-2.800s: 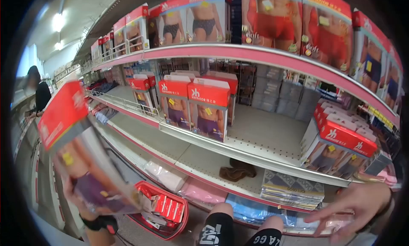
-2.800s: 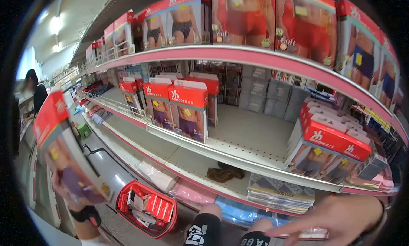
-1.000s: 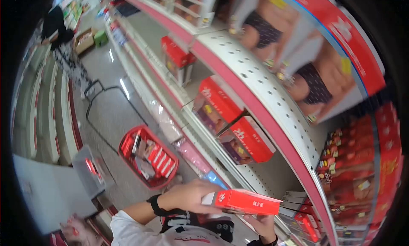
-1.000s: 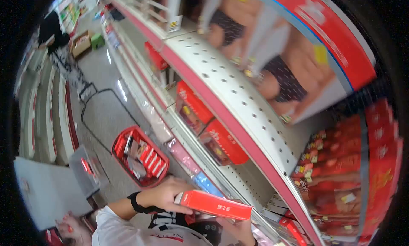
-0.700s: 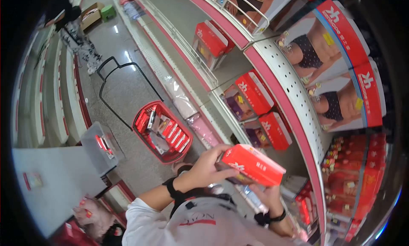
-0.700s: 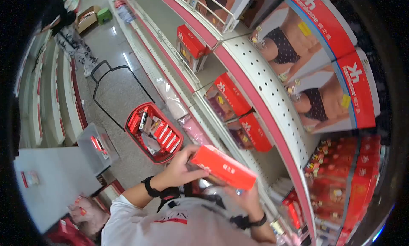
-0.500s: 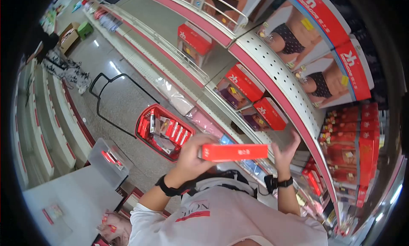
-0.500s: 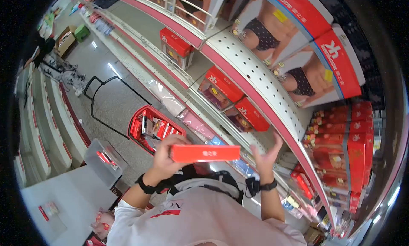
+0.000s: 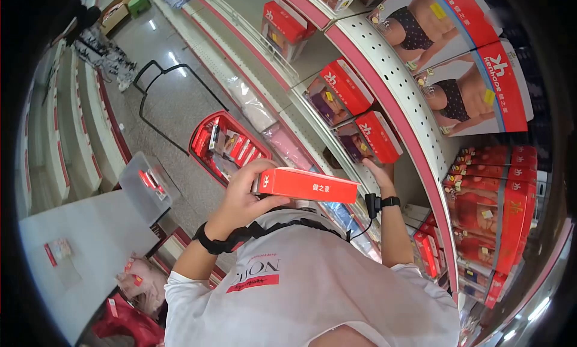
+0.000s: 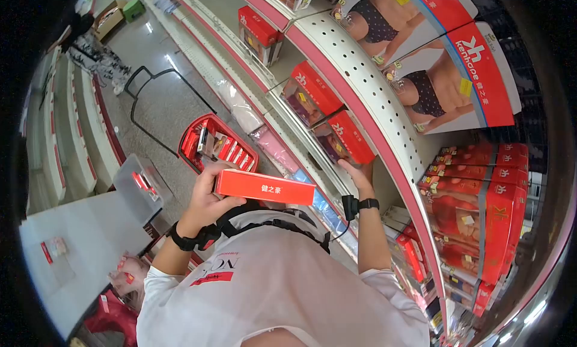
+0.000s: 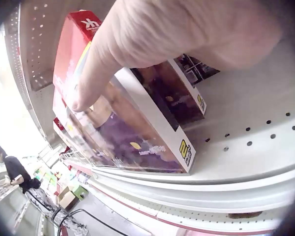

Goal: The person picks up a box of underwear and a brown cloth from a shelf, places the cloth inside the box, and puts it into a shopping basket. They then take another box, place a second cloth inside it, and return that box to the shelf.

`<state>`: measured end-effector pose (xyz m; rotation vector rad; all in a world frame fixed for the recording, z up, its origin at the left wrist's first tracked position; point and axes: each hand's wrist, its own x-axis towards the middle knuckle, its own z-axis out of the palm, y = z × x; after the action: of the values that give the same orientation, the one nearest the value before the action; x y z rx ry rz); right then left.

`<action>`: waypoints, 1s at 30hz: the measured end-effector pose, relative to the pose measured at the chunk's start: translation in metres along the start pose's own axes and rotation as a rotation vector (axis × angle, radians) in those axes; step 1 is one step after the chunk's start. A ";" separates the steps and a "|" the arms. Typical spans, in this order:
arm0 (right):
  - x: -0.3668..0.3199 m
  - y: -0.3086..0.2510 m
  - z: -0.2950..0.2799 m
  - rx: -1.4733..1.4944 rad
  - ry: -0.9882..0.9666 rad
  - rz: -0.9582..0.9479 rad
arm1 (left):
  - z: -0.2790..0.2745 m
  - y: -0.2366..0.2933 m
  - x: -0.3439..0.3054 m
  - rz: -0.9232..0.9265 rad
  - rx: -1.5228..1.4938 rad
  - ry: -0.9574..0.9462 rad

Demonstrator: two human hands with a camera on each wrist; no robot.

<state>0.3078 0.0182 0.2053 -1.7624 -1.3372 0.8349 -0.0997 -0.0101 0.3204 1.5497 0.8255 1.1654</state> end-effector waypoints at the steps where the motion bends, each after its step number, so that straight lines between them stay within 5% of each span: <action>1: 0.005 -0.002 0.000 0.005 -0.013 -0.011 | 0.004 0.004 0.000 -0.002 -0.003 -0.015; 4: 0.011 -0.016 -0.003 0.015 -0.112 -0.015 | 0.016 0.015 -0.006 -0.040 0.058 -0.002; 13: 0.014 -0.023 -0.010 -0.007 0.025 -0.214 | 0.036 0.024 -0.016 0.036 0.098 0.088; 15: 0.001 -0.029 -0.023 0.354 0.031 0.042 | 0.035 0.025 -0.017 0.029 0.085 0.090; 17: -0.009 -0.006 -0.035 0.368 0.046 0.039 | 0.033 0.021 -0.019 0.023 0.069 0.092; 20: -0.031 0.001 -0.048 0.618 0.230 0.351 | 0.031 0.013 -0.022 -0.103 -0.006 0.045; 23: -0.032 0.049 -0.062 0.853 0.163 0.360 | 0.033 0.014 -0.014 -0.124 -0.032 0.016; 30: -0.045 0.038 -0.069 0.779 0.134 0.336 | 0.048 0.003 0.001 -0.167 -0.149 -0.007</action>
<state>0.3734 -0.0447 0.2089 -1.3776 -0.5024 1.1931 -0.0541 -0.0241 0.3211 1.3368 0.8280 1.0749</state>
